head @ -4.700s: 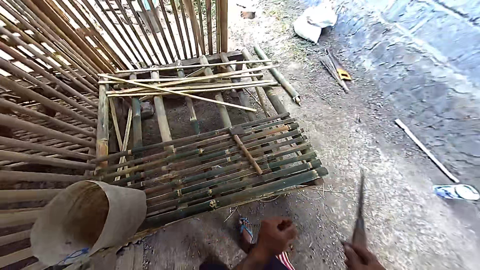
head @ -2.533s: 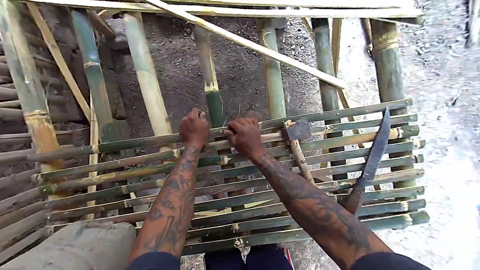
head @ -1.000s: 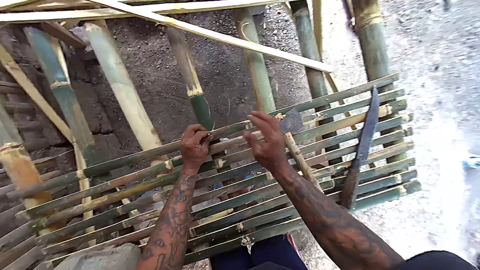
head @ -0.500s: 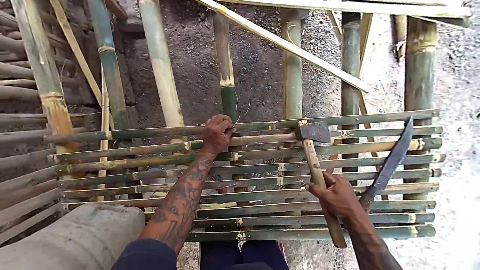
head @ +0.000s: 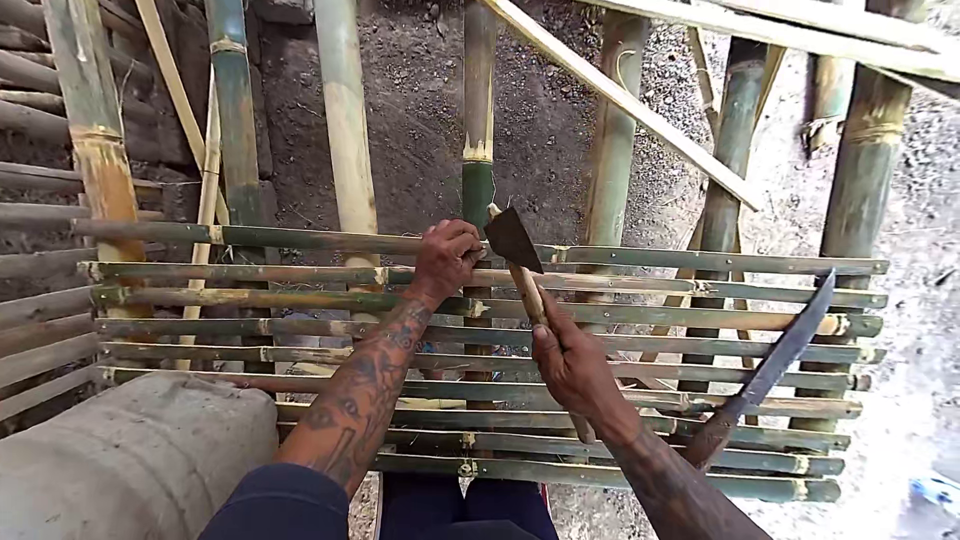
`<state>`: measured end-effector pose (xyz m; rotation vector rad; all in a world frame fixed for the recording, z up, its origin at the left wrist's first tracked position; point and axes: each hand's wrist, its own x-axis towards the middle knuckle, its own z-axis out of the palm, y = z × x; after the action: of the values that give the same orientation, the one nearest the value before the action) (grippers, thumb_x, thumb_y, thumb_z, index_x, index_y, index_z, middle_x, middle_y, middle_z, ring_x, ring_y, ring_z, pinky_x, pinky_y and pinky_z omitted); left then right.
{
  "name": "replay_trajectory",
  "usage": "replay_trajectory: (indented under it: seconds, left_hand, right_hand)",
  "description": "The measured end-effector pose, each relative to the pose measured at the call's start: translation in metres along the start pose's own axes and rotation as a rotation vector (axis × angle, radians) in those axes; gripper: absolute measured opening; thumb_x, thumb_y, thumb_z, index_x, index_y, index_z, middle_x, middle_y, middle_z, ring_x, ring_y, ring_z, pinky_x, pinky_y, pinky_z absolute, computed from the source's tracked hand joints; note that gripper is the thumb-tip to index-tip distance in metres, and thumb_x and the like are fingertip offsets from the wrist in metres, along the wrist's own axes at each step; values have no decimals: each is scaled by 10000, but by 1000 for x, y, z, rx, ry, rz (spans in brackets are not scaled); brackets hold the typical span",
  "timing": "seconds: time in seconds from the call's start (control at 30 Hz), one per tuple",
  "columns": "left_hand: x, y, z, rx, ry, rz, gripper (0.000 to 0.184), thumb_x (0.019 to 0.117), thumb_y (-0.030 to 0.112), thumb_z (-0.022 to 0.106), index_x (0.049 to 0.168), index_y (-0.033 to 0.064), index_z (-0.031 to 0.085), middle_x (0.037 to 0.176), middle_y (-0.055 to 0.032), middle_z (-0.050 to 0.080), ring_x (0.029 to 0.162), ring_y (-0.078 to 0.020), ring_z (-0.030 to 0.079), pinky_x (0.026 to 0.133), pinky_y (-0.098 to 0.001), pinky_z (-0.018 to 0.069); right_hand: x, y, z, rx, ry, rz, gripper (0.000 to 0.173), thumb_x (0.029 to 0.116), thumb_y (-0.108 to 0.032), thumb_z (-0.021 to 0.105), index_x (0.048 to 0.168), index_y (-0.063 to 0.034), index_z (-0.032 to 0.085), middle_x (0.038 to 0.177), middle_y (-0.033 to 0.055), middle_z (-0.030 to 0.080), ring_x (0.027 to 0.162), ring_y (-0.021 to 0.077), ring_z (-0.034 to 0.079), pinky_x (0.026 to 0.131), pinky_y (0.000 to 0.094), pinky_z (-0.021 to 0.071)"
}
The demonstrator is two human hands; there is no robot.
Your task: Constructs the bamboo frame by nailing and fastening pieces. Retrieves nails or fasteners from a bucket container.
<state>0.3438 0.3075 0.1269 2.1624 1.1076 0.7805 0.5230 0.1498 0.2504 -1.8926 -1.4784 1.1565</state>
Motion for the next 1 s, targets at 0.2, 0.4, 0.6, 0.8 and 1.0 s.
replay_trajectory:
  seconds: [0.2, 0.4, 0.6, 0.8, 1.0]
  left_hand:
    - [-1, -2, 3, 7, 30, 26, 18, 856, 75, 750, 843, 72, 763, 1062, -84, 757, 1026, -264, 696, 889, -456, 544]
    - [-2, -2, 4, -5, 37, 18, 82, 890, 129, 749, 814, 108, 768, 1038, -49, 761, 1009, -233, 692, 882, -428, 538]
    - [1, 1, 1, 1, 62, 9, 50, 862, 87, 736, 819, 82, 763, 1033, -71, 758, 967, -249, 694, 852, -438, 548]
    - [-4, 0, 3, -3, 57, 7, 76, 878, 123, 756, 809, 99, 773, 1039, -53, 762, 984, -231, 692, 868, -415, 544]
    - [-4, 2, 3, -14, 37, -27, 60, 876, 133, 766, 823, 113, 786, 1033, -40, 761, 985, -228, 686, 879, -421, 547]
  right_hand:
    - [9, 10, 10, -149, -76, 83, 537, 1101, -346, 388, 1549, -57, 448, 705, 34, 655, 553, 152, 614, 552, 369, 549]
    - [-5, 2, 9, -40, 130, -141, 592, 1118, -404, 358, 1508, 30, 454, 702, 11, 625, 547, 81, 584, 500, 297, 541]
    - [6, 11, 21, -141, 35, 2, 524, 1094, -316, 407, 1512, -10, 487, 717, 50, 673, 545, 154, 620, 534, 372, 556]
    - [-5, 7, 25, -14, 169, -141, 587, 1117, -401, 365, 1487, 42, 471, 692, 28, 625, 540, 97, 585, 499, 314, 544]
    - [-4, 6, 22, 115, -2, 205, 538, 1094, -325, 401, 1545, -35, 435, 683, 10, 613, 507, 122, 565, 489, 347, 539]
